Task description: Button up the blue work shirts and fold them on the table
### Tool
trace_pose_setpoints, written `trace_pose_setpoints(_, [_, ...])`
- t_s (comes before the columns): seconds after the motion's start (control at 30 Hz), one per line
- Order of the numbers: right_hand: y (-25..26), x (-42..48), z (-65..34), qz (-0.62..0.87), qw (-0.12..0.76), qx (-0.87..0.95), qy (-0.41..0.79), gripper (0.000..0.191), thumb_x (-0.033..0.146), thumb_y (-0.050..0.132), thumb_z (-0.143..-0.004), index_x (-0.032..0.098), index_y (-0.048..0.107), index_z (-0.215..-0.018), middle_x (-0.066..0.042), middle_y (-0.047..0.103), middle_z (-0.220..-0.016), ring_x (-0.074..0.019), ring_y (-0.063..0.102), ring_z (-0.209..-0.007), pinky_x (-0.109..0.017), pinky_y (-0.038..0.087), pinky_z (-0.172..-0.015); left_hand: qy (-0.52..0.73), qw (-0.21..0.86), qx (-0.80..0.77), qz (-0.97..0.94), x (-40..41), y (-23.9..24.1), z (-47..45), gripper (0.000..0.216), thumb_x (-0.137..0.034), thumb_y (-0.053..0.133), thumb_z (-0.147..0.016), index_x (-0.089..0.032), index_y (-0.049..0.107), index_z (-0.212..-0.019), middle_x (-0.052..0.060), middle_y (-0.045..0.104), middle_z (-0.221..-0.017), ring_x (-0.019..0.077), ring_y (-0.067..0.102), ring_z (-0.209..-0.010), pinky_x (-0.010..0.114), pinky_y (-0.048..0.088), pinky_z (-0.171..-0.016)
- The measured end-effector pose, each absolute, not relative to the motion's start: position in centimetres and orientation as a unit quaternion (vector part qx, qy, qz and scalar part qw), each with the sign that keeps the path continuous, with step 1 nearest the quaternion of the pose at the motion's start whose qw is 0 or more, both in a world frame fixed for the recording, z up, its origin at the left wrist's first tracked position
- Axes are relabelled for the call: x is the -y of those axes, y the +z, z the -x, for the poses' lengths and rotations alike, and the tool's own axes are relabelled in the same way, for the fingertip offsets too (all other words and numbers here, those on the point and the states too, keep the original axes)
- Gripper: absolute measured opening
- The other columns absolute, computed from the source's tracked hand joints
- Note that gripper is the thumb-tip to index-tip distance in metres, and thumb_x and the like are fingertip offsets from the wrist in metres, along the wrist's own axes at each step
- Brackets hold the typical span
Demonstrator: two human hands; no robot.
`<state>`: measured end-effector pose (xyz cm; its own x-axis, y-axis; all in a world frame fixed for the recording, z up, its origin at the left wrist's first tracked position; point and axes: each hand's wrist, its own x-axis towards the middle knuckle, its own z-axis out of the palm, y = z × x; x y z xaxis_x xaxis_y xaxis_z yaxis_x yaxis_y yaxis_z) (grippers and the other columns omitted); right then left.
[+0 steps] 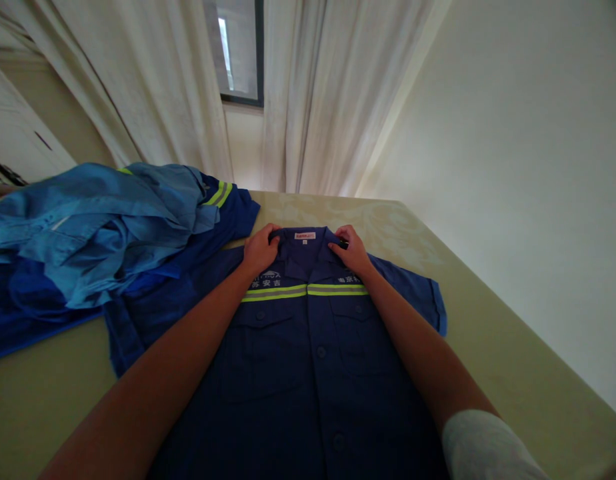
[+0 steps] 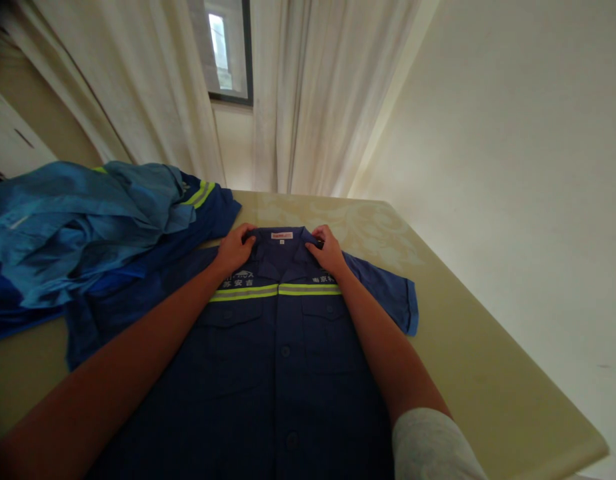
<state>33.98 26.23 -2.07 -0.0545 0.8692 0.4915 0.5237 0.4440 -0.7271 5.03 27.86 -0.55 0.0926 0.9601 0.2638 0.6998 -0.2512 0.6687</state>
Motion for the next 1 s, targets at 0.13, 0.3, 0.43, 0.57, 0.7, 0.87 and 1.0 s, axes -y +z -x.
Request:
trace_pose_setpoints(0.13, [-2.18,-26.4,-34.15,0.48,0.481,0.707,0.195,0.055,0.032,0.073,-0.079,0.024,0.055,-0.13,-0.001,0.069,-0.094,-0.0228,0.066,-0.088,-0.041,0.053,-0.089,0.336,0.185,-0.586,-0.714,-27.65,-0.34,-5.07,0.028,-0.022,0.056,-0.095,-0.027,0.071,-0.118,0.003,0.078,-0.117,0.0252,0.07,-0.113,0.038,0.049,-0.103])
trace_pose_setpoints(0.3, [-2.09,-26.63,-34.56,0.503,0.424,0.739,0.144,0.031,0.033,0.069,-0.081,0.023,0.071,-0.11,-0.006,0.071,-0.098,-0.0254,0.065,-0.093,-0.045,0.052,-0.093,0.337,0.182,-0.583,-0.717,-27.45,-0.24,-5.07,0.026,-0.023,0.055,-0.095,-0.028,0.071,-0.116,0.002,0.078,-0.115,0.0256,0.07,-0.112,0.04,0.049,-0.102])
trace_pose_setpoints(0.43, [-1.81,-26.32,-34.32,0.515,0.421,0.735,0.129,0.023,0.04,0.072,-0.083,0.023,0.071,-0.098,-0.006,0.07,-0.095,-0.0249,0.064,-0.091,-0.043,0.054,-0.091,0.335,0.18,-0.583,-0.718,-27.5,-0.3,-5.03,0.028,-0.024,0.055,-0.095,-0.028,0.072,-0.117,0.003,0.078,-0.117,0.0269,0.07,-0.115,0.041,0.049,-0.103])
trace_pose_setpoints(0.57, [-1.37,-25.79,-33.86,0.515,0.43,0.728,0.139,0.029,0.049,0.074,-0.087,0.022,0.071,-0.099,-0.006,0.071,-0.096,-0.024,0.065,-0.092,-0.04,0.053,-0.091,0.329,0.178,-0.583,-0.722,-27.6,-0.37,-5.02,0.029,-0.026,0.055,-0.096,-0.028,0.072,-0.119,0.003,0.079,-0.117,0.0268,0.07,-0.115,0.039,0.05,-0.103])
trace_pose_setpoints(0.7, [-1.25,-25.72,-33.7,0.51,0.437,0.725,0.15,0.03,0.052,0.071,-0.091,0.022,0.071,-0.097,-0.006,0.071,-0.094,-0.0235,0.066,-0.091,-0.039,0.052,-0.09,0.327,0.178,-0.581,-0.724,-27.61,-0.44,-5.04,0.03,-0.025,0.055,-0.096,-0.028,0.073,-0.12,0.003,0.078,-0.119,0.0266,0.069,-0.116,0.039,0.049,-0.104])
trace_pose_setpoints(0.87, [-1.39,-25.79,-33.73,0.51,0.441,0.725,0.142,0.032,0.054,0.07,-0.09,0.022,0.07,-0.094,-0.005,0.071,-0.092,-0.0232,0.066,-0.09,-0.039,0.053,-0.088,0.326,0.172,-0.58,-0.726,-27.71,-0.54,-5.0,0.029,-0.024,0.054,-0.096,-0.027,0.072,-0.119,0.004,0.078,-0.119,0.0275,0.069,-0.116,0.04,0.049,-0.103])
trace_pose_setpoints(1.0, [-1.34,-25.73,-33.71,0.511,0.435,0.728,0.141,0.033,0.056,0.069,-0.091,0.023,0.07,-0.093,-0.005,0.07,-0.092,-0.0229,0.065,-0.089,-0.039,0.053,-0.089,0.322,0.173,-0.581,-0.727,-27.77,-0.49,-4.99,0.029,-0.025,0.054,-0.097,-0.027,0.072,-0.119,0.003,0.078,-0.12,0.0272,0.069,-0.116,0.04,0.049,-0.103])
